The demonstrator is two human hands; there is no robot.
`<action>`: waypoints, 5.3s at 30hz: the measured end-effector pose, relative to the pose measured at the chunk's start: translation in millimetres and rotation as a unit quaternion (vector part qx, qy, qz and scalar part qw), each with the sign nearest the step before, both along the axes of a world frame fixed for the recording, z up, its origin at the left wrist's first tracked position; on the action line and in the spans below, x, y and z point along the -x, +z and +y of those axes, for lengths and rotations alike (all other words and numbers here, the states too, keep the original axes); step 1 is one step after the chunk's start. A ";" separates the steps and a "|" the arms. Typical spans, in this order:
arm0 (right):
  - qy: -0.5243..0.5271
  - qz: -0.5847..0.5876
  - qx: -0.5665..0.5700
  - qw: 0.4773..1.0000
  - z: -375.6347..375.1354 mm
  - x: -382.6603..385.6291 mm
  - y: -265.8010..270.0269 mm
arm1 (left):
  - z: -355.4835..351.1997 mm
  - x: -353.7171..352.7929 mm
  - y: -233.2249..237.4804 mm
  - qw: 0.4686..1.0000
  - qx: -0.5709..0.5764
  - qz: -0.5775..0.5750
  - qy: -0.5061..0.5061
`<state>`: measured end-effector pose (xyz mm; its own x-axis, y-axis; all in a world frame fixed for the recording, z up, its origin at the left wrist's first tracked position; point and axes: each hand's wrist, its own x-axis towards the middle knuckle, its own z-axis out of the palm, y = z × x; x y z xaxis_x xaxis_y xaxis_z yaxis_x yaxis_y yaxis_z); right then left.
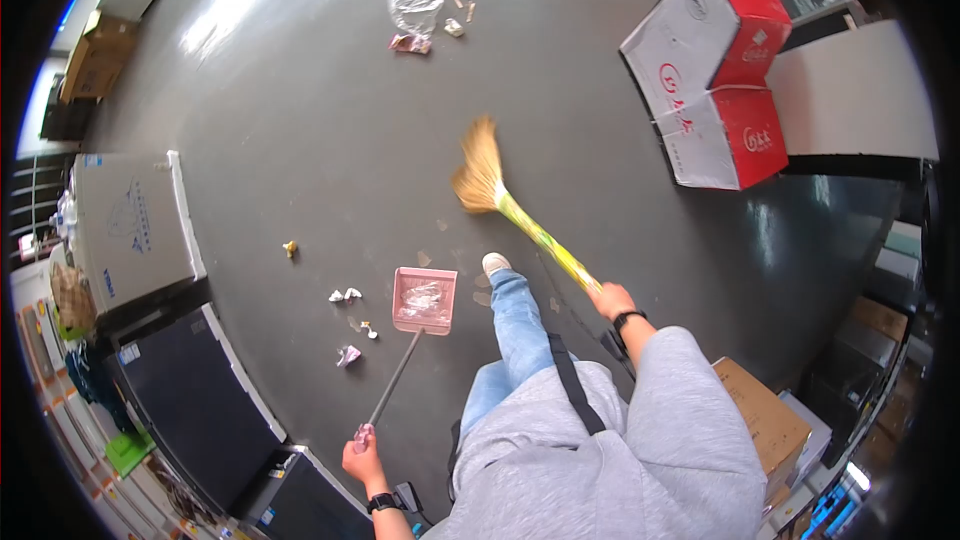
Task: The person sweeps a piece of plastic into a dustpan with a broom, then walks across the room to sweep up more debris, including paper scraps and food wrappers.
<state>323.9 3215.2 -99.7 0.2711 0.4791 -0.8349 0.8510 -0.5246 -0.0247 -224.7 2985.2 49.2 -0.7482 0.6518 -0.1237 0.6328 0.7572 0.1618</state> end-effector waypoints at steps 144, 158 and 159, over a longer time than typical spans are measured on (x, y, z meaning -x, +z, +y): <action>-0.616 0.110 -0.031 0.779 -270.3 -0.7 230.2 | 322.4 -455.3 -96.6 0.661 -0.010 -0.050 -0.748; -0.302 -0.038 0.051 0.951 -220.2 18.6 177.6 | 321.8 -457.6 -100.1 0.647 -0.081 -0.045 -0.757; -0.307 -0.031 0.034 0.951 -232.5 12.5 185.1 | 322.2 -456.9 -101.4 0.647 -0.081 -0.047 -0.757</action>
<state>311.4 2982.8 85.5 0.5328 0.1599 -0.8310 0.3822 -0.9216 0.0676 232.2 3307.4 -52.2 0.7678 0.6394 0.0393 0.6114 -0.7497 0.2532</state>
